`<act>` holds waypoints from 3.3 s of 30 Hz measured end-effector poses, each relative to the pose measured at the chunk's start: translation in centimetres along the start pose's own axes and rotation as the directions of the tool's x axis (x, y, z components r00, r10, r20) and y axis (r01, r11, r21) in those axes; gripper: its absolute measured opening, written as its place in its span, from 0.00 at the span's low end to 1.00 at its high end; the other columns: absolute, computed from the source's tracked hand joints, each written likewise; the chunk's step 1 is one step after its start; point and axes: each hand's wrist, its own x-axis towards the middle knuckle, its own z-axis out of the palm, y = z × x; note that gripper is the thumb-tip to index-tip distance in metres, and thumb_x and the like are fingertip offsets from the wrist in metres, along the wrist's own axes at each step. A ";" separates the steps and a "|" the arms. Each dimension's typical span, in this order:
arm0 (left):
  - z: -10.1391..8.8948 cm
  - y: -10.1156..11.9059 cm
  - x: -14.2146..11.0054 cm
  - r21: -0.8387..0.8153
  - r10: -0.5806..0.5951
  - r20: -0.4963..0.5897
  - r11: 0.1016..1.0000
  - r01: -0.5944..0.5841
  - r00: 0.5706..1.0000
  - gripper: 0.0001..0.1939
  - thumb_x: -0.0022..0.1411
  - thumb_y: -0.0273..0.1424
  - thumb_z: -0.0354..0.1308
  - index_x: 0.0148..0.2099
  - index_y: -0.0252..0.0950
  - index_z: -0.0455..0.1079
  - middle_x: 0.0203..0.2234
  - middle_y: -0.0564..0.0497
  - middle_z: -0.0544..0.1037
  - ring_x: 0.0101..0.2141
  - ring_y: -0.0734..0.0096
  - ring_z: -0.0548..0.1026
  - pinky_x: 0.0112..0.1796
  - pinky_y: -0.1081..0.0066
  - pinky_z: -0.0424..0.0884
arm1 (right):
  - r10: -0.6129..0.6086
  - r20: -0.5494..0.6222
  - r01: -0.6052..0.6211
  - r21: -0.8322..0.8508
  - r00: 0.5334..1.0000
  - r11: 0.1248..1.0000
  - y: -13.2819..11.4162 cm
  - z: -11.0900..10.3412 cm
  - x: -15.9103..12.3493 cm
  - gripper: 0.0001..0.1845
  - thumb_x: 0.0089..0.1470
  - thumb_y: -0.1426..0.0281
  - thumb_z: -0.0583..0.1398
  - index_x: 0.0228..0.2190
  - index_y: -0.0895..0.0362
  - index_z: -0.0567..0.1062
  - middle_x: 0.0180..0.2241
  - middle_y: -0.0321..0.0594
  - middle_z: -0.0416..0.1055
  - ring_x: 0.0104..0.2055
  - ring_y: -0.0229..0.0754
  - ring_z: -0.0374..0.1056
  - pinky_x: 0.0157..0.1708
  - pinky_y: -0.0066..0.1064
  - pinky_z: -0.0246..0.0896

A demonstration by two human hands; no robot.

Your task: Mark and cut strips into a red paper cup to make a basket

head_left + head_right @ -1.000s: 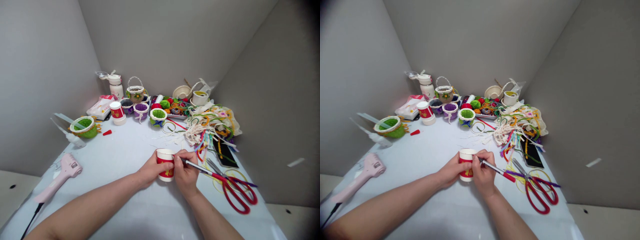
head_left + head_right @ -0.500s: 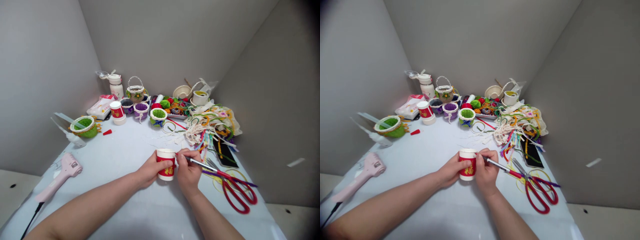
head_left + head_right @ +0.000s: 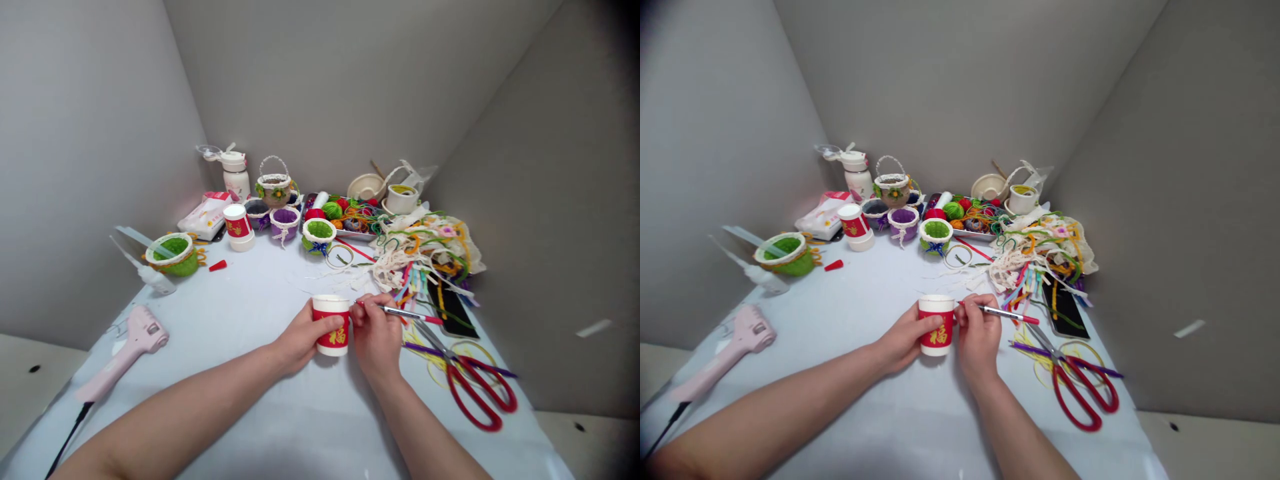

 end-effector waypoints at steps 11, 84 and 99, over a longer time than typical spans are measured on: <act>-0.4 0.2 -0.1 0.365 0.166 -0.080 0.922 -0.126 0.983 0.31 0.46 0.35 0.72 0.50 0.35 0.64 0.46 0.44 0.75 0.47 0.58 0.72 0.48 0.62 0.67 | 0.046 0.064 -0.050 0.060 0.997 0.997 -0.4 -0.1 -0.2 0.09 0.46 0.72 0.63 0.25 0.53 0.65 0.21 0.28 0.62 0.23 0.32 0.56 0.23 0.24 0.52; 0.3 0.1 0.0 -0.091 -0.135 -0.006 0.987 0.134 0.991 0.27 0.42 0.33 0.75 0.44 0.33 0.71 0.34 0.45 0.79 0.34 0.64 0.76 0.42 0.63 0.68 | -0.158 0.039 0.162 -0.160 0.987 0.974 -0.1 -1.0 0.1 0.11 0.54 0.67 0.62 0.26 0.53 0.64 0.24 0.28 0.61 0.24 0.34 0.56 0.26 0.28 0.54; 0.1 -0.1 0.1 -0.119 -0.100 0.000 0.988 0.099 0.995 0.25 0.45 0.31 0.74 0.45 0.32 0.71 0.39 0.43 0.80 0.39 0.64 0.76 0.45 0.64 0.68 | -0.355 0.211 0.410 -0.364 0.911 0.836 0.5 -1.2 -0.9 0.06 0.55 0.71 0.61 0.29 0.52 0.68 0.27 0.33 0.67 0.30 0.38 0.63 0.31 0.31 0.58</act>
